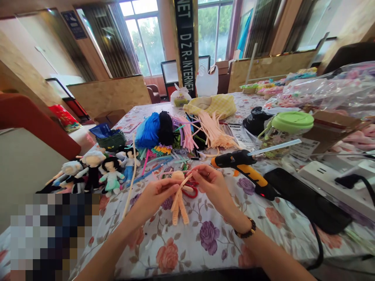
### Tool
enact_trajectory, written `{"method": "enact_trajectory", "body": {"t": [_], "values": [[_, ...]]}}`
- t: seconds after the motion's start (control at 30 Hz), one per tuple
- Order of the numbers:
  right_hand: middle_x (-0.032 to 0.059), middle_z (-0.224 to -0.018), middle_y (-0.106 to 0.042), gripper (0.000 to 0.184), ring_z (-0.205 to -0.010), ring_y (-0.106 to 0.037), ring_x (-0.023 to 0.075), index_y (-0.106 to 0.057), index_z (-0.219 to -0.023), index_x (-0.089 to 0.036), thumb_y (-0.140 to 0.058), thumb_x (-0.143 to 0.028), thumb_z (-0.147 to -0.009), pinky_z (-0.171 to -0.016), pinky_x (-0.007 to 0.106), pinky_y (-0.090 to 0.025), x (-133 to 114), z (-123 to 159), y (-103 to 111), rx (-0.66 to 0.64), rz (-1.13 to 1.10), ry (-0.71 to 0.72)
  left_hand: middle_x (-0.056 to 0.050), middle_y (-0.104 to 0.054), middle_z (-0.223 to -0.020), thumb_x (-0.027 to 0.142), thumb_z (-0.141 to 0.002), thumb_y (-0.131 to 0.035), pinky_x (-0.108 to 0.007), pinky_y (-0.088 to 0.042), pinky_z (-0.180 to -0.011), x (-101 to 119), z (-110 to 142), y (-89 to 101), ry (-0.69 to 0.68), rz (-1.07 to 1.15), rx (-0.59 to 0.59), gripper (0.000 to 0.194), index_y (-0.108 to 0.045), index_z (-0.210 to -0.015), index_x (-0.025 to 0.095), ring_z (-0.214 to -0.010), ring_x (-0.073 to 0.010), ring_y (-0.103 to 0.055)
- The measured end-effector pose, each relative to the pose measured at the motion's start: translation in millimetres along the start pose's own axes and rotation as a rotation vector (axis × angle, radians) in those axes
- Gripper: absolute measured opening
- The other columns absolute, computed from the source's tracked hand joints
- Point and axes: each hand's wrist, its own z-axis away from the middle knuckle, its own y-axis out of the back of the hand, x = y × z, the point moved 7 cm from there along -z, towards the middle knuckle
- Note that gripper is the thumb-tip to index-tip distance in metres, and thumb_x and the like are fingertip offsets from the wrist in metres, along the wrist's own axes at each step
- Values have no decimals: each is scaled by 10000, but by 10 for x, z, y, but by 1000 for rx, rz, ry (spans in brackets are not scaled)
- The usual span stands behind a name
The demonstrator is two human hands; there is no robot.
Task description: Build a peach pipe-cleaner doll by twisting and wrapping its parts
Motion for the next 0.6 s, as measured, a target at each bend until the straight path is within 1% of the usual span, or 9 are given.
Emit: {"method": "enact_trajectory", "body": {"t": [0.07,0.13,0.17,0.23,0.37,0.4,0.47,0.6], "values": [[15,-765,-675,233,-610,-579,130,-600,-819,-218,-658,-432,-750,-483,237,-402,-9,0,13,9,-32,12,-64,-716,-836,350,-746,-645,-231,-445,-584,18,-62,-51,8,7,-64,251,-707,-896,158,-685,-168,-628],[18,-767,-683,211,-655,-606,148,-607,-817,-225,-662,-417,-752,-520,254,-444,-4,-8,43,38,-57,19,-66,-702,-830,357,-729,-663,-222,-437,-566,74,-110,-70,-11,65,-91,228,-703,-781,139,-677,-161,-627],[20,-769,-686,204,-675,-618,157,-611,-817,-228,-664,-413,-751,-537,263,-461,4,-13,64,60,-63,21,-62,-693,-822,361,-729,-665,-217,-433,-561,94,-132,-72,-8,93,-98,232,-694,-760,132,-668,-154,-625],[24,-781,-695,200,-707,-636,172,-621,-821,-231,-669,-410,-747,-573,282,-490,23,-21,103,102,-72,23,-48,-674,-746,358,-700,-699,-211,-429,-565,98,-176,-88,36,168,-132,249,-681,-780,123,-626,-135,-613],[28,-803,-705,218,-719,-651,174,-631,-824,-221,-691,-407,-728,-655,309,-518,70,-23,137,135,-91,13,-29,-635,-714,376,-643,-750,-210,-429,-611,32,-290,-38,90,253,-101,318,-665,-795,109,-624,-110,-587],[28,-795,-704,223,-703,-649,174,-629,-820,-218,-691,-411,-726,-645,310,-518,80,-19,138,138,-87,5,-23,-622,-703,380,-630,-760,-217,-436,-634,7,-317,-33,96,291,-105,331,-664,-790,107,-614,-98,-568],[24,-763,-696,226,-647,-634,167,-625,-814,-218,-687,-417,-726,-576,294,-502,90,-9,135,140,-63,-17,-18,-602,-698,389,-619,-767,-226,-443,-671,-43,-358,-25,104,368,-116,356,-668,-806,104,-616,-86,-542],[10,-687,-667,239,-510,-559,128,-631,-803,-218,-699,-426,-708,-431,246,-402,62,-1,130,145,-1,-41,-18,-575,-699,405,-642,-752,-229,-437,-704,-113,-367,-21,135,487,-139,359,-672,-820,103,-636,-80,-518]]}}
